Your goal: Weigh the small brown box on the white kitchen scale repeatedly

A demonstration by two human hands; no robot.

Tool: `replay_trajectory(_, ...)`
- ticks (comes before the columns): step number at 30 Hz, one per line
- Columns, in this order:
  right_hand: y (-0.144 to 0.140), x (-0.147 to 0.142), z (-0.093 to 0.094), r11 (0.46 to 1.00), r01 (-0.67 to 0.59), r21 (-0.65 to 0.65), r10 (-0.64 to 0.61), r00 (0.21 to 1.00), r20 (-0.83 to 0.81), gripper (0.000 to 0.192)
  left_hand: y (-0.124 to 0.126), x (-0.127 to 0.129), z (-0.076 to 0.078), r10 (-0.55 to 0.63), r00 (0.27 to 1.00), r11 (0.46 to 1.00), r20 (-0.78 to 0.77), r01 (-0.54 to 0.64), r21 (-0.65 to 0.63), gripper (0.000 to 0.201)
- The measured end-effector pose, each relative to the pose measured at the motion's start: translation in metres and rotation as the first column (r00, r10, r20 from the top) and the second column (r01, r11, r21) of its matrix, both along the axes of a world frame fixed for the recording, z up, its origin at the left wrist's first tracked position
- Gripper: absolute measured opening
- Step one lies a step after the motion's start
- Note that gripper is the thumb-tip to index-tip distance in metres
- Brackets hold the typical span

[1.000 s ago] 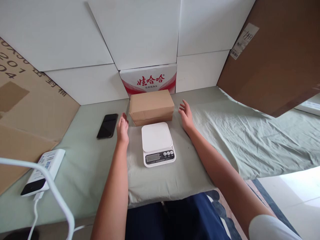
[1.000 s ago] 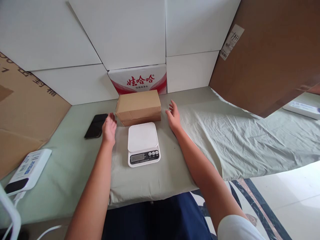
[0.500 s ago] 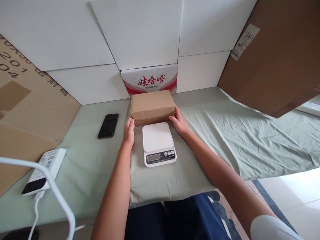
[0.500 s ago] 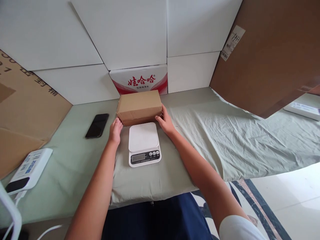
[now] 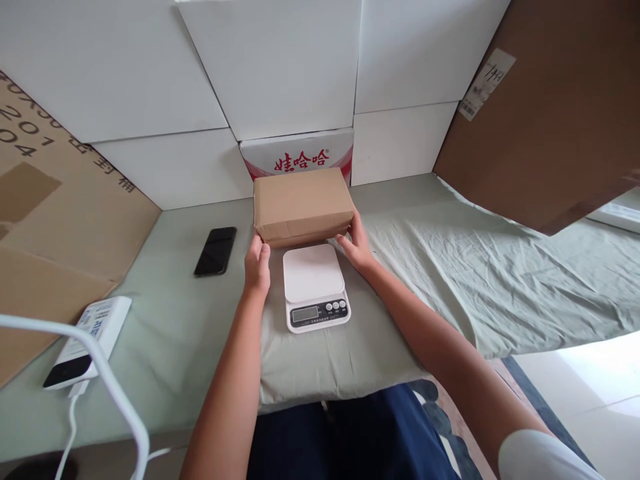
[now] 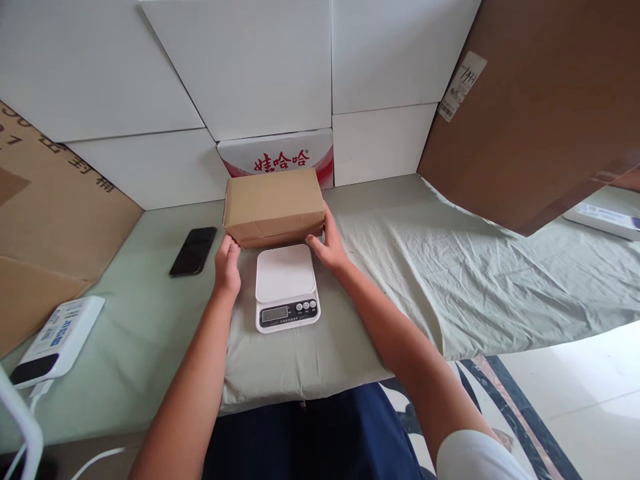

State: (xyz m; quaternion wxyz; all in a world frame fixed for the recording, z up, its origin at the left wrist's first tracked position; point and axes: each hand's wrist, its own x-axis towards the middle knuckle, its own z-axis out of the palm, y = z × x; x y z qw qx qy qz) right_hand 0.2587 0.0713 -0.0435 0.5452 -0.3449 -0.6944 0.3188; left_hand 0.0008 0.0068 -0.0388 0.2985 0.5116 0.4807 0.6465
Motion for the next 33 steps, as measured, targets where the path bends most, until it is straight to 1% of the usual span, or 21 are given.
replay_trajectory(3, -0.016, 0.001, 0.01, 0.998, 0.012, 0.066, -0.013, 1.0, 0.017, 0.093, -0.02, 0.01, 0.011, -0.011, 0.998, 0.995, -0.059, 0.017, 0.101, 0.072)
replay_trajectory(6, -0.039, 0.003, 0.014, 0.994, 0.017, 0.105, -0.019, 1.0, 0.016, 0.09, -0.046, 0.019, 0.013, 0.006, 0.999, 0.988, -0.043, 0.001, 0.153, 0.079)
replay_trajectory(8, -0.056, 0.007, 0.011, 0.993, 0.038, 0.111, -0.04, 0.999, 0.014, 0.087, -0.065, 0.024, 0.009, 0.022, 0.999, 0.991, -0.025, -0.019, 0.135, 0.083)
replay_trajectory(12, -0.091, 0.018, -0.001, 0.995, 0.07, 0.074, -0.072, 0.997, 0.029, 0.084, -0.103, 0.028, -0.006, 0.013, 1.0, 0.997, -0.007, -0.013, 0.076, 0.084)
replay_trajectory(14, -0.107, 0.023, -0.003, 0.996, 0.065, 0.068, -0.069, 0.996, 0.048, 0.082, -0.117, 0.029, -0.014, 0.002, 1.0, 0.998, -0.002, -0.002, 0.059, 0.081)
replay_trajectory(16, -0.119, 0.025, -0.002, 0.995, 0.059, 0.075, -0.064, 0.996, 0.057, 0.08, -0.127, 0.028, -0.019, -0.003, 1.0, 0.999, 0.007, 0.002, 0.05, 0.079)
replay_trajectory(19, -0.127, 0.026, 0.001, 0.994, 0.065, 0.083, -0.071, 0.995, 0.068, 0.078, -0.132, 0.028, -0.021, 0.002, 1.0, 1.0, 0.025, -0.003, 0.031, 0.08)
replay_trajectory(23, -0.124, 0.024, 0.003, 0.994, 0.07, 0.085, -0.078, 0.993, 0.09, 0.076, -0.132, 0.028, -0.017, 0.016, 0.999, 1.0, 0.035, -0.016, -0.003, 0.085)
replay_trajectory(28, -0.121, 0.022, -0.001, 0.994, 0.052, 0.099, -0.06, 0.995, 0.077, 0.078, -0.13, 0.028, -0.014, 0.029, 0.999, 1.0, 0.041, -0.029, 0.006, 0.082)
replay_trajectory(33, -0.122, 0.022, -0.001, 0.995, 0.04, 0.091, -0.047, 0.996, 0.074, 0.078, -0.13, 0.027, -0.016, 0.034, 0.998, 0.999, 0.055, -0.035, 0.016, 0.082)
